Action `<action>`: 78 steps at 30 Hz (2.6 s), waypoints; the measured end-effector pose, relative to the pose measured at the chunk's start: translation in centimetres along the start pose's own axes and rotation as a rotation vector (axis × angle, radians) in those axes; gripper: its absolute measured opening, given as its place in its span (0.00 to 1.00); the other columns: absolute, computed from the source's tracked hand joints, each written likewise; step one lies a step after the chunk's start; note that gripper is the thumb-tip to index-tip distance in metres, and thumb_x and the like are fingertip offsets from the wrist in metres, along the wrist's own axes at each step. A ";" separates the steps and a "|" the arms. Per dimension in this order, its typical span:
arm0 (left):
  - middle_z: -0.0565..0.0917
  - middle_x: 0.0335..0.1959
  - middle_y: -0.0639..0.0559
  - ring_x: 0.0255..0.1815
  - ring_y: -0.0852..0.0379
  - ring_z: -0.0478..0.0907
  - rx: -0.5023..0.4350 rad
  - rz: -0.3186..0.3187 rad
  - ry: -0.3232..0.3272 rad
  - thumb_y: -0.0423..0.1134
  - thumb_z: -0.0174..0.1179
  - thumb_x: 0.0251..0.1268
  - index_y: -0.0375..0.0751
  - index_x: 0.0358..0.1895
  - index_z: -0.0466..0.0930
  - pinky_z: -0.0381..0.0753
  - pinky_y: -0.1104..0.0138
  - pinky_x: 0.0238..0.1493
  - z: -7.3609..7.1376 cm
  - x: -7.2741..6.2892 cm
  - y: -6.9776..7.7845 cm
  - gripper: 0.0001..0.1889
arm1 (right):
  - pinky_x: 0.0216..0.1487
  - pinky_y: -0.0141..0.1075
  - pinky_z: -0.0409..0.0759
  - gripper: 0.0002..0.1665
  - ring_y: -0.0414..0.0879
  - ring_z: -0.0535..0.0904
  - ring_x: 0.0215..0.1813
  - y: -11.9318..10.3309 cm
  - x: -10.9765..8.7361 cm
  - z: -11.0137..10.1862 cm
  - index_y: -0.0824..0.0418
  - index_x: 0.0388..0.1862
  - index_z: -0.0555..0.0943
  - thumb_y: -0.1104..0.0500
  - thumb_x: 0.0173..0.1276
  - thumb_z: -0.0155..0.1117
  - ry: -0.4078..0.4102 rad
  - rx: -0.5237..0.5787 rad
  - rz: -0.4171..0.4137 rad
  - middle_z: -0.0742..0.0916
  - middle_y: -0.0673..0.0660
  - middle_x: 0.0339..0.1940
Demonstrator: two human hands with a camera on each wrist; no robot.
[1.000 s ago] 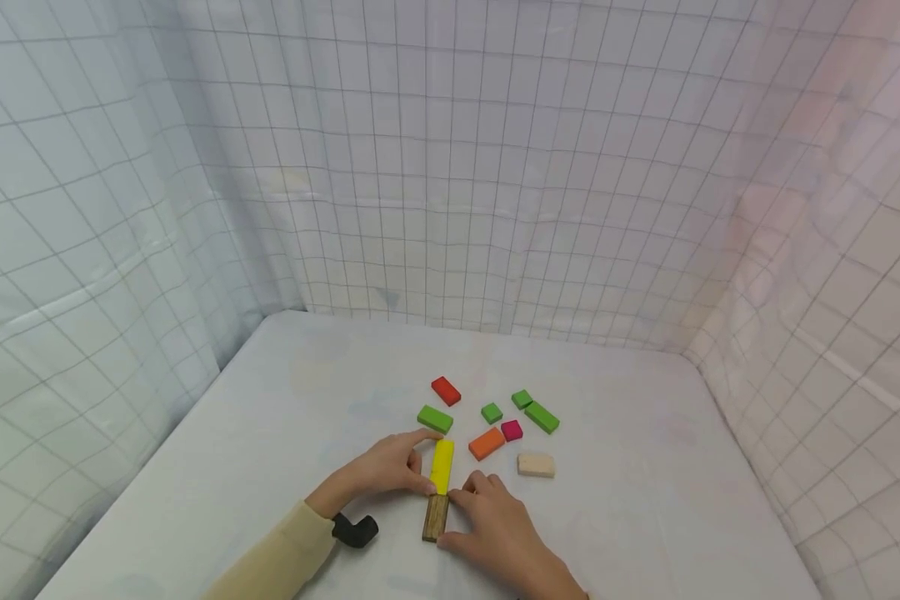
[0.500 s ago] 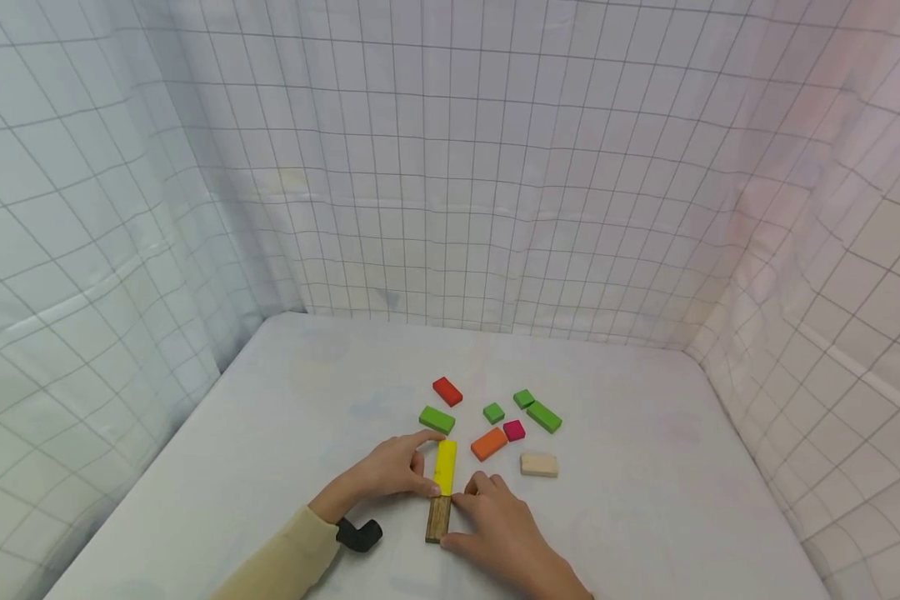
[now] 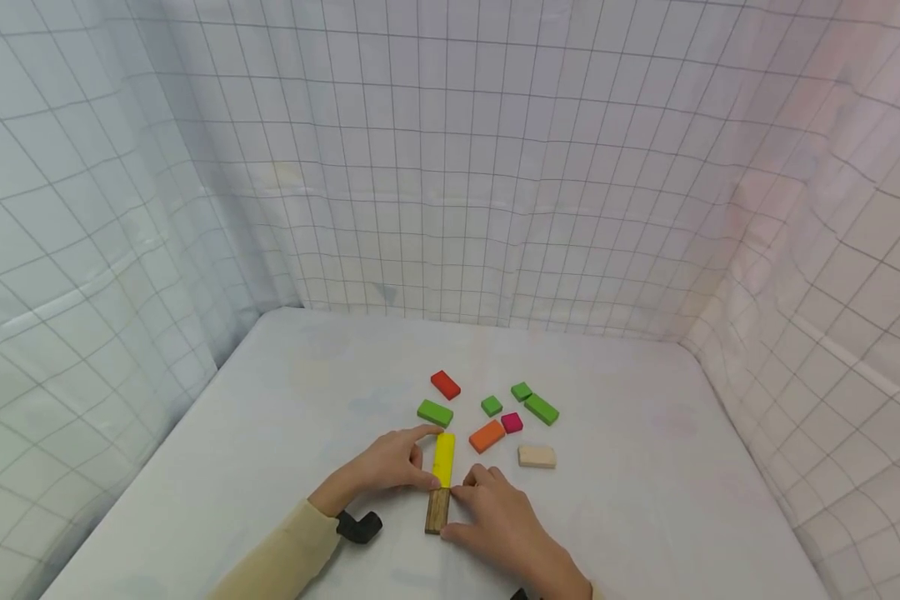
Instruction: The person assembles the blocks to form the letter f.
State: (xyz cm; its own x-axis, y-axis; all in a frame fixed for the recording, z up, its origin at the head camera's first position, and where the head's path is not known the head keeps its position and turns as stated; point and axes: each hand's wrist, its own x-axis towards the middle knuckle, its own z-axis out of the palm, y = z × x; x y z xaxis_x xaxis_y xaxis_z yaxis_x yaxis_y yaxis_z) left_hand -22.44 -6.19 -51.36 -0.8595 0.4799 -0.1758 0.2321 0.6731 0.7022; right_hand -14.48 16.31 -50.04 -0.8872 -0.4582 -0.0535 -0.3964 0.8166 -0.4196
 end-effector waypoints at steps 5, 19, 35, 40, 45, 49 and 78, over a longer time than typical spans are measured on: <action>0.78 0.20 0.56 0.21 0.58 0.72 0.016 0.009 0.005 0.57 0.76 0.52 0.52 0.73 0.68 0.68 0.66 0.24 0.2 0.2 0.0 0.44 | 0.39 0.33 0.78 0.30 0.36 0.73 0.41 0.4 -0.3 -0.9 0.51 0.55 0.87 0.38 0.57 0.76 0.055 -0.037 0.001 0.80 0.41 0.41; 0.77 0.19 0.56 0.18 0.57 0.71 0.018 0.003 0.015 0.56 0.76 0.51 0.50 0.73 0.68 0.66 0.66 0.22 0.1 0.0 0.2 0.45 | 0.39 0.33 0.79 0.20 0.42 0.81 0.42 2.1 2.0 -2.9 0.52 0.51 0.87 0.47 0.62 0.76 0.240 -0.003 -0.066 0.86 0.45 0.41; 0.77 0.19 0.56 0.18 0.57 0.71 0.013 0.013 0.018 0.56 0.76 0.51 0.49 0.72 0.69 0.66 0.66 0.23 -0.2 -0.1 0.1 0.44 | 0.40 0.36 0.80 0.17 0.43 0.83 0.40 3.9 8.6 -3.3 0.53 0.51 0.88 0.50 0.65 0.74 0.324 0.066 -0.034 0.87 0.47 0.40; 0.78 0.19 0.56 0.19 0.57 0.71 0.023 0.008 0.023 0.58 0.76 0.50 0.49 0.73 0.68 0.67 0.66 0.24 -0.3 -0.2 -0.2 0.45 | 0.45 0.40 0.79 0.16 0.44 0.81 0.44 3.8 10.3 -3.5 0.53 0.51 0.88 0.50 0.67 0.72 0.286 0.103 -0.021 0.87 0.46 0.41; 0.78 0.18 0.57 0.19 0.58 0.71 0.027 0.021 0.023 0.58 0.76 0.51 0.47 0.72 0.69 0.66 0.66 0.24 -0.3 -0.2 -0.2 0.45 | 0.46 0.40 0.80 0.15 0.45 0.81 0.45 4.0 11.5 -3.6 0.55 0.51 0.87 0.52 0.67 0.72 0.249 0.139 -0.039 0.87 0.48 0.42; 0.78 0.18 0.57 0.19 0.59 0.71 0.031 0.022 0.029 0.57 0.76 0.50 0.45 0.72 0.70 0.67 0.66 0.25 -0.3 -0.1 -0.2 0.45 | 0.46 0.39 0.80 0.16 0.44 0.81 0.45 4.2 12.4 -3.5 0.55 0.51 0.87 0.52 0.68 0.72 0.208 0.156 -0.052 0.87 0.48 0.42; 0.77 0.18 0.57 0.19 0.59 0.71 0.045 0.012 0.035 0.58 0.76 0.50 0.45 0.70 0.72 0.67 0.67 0.24 -0.1 0.0 0.3 0.44 | 0.39 0.36 0.77 0.18 0.41 0.76 0.37 5.0 14.3 -3.1 0.54 0.44 0.90 0.48 0.57 0.75 0.160 0.003 -0.021 0.87 0.43 0.33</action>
State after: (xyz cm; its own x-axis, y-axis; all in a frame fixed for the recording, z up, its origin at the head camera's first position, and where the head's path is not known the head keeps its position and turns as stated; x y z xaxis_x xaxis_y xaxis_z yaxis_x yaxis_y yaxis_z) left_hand -22.36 -6.02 -51.08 -0.8718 0.4684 -0.1432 0.2616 0.6924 0.6724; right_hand -29.85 14.90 -50.07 -0.9052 -0.4131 0.0999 -0.4145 0.8063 -0.4220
